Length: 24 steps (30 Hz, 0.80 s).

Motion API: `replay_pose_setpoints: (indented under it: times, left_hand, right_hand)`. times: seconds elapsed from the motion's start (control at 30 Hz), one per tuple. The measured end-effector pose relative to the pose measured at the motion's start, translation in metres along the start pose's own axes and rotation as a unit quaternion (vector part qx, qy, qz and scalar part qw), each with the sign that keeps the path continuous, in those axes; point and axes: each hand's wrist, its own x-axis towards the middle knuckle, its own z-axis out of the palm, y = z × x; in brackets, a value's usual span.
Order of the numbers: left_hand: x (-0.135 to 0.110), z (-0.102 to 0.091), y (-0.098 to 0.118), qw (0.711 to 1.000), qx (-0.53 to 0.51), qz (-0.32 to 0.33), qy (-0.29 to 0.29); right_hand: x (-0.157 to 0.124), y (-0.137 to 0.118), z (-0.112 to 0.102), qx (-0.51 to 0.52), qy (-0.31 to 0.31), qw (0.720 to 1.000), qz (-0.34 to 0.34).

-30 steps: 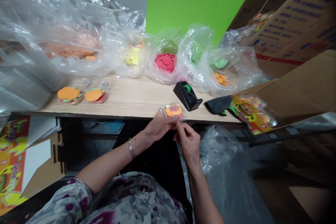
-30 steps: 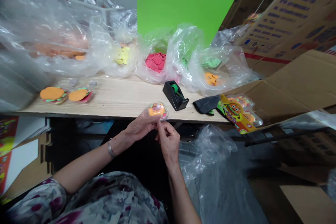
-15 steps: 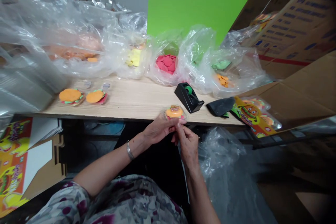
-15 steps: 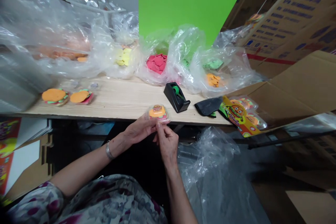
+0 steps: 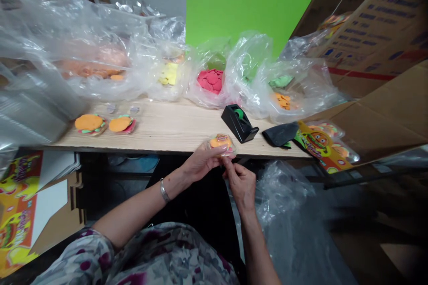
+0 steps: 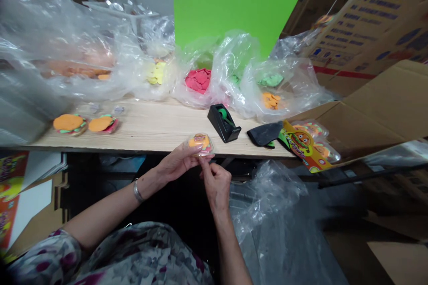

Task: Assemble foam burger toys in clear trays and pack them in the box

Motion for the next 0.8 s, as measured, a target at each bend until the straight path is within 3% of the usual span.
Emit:
replay_pose_setpoints:
  times: [0.07, 0.13, 0.27, 0.47, 0.6, 0.8]
  left_hand:
    - [0.0, -0.002, 0.004, 1.0, 0.01, -0.01, -0.01]
    - [0.0, -0.002, 0.007, 0.999, 0.013, -0.025, -0.025]
    - [0.0, 0.001, 0.006, 0.998, 0.009, -0.044, -0.04]
    - [0.0, 0.002, 0.003, 0.997, 0.0, -0.06, -0.055]
    - [0.0, 0.0, 0.002, 0.995, -0.016, -0.08, -0.061]
    - [-0.001, -0.001, 0.004, 0.993, -0.016, -0.093, -0.075]
  right_hand:
    - [0.004, 0.0, -0.008, -0.045, 0.076, 0.989, -0.119]
    - [0.008, -0.002, -0.014, -0.075, 0.112, 0.963, -0.234]
    - [0.018, -0.008, -0.017, -0.151, 0.065, 0.91, -0.38]
    - [0.031, 0.001, -0.019, -0.148, 0.035, 0.888, -0.434]
    - [0.041, 0.007, -0.025, -0.106, 0.017, 0.892, -0.438]
    - [0.045, 0.004, -0.022, -0.004, -0.067, 0.912, -0.405]
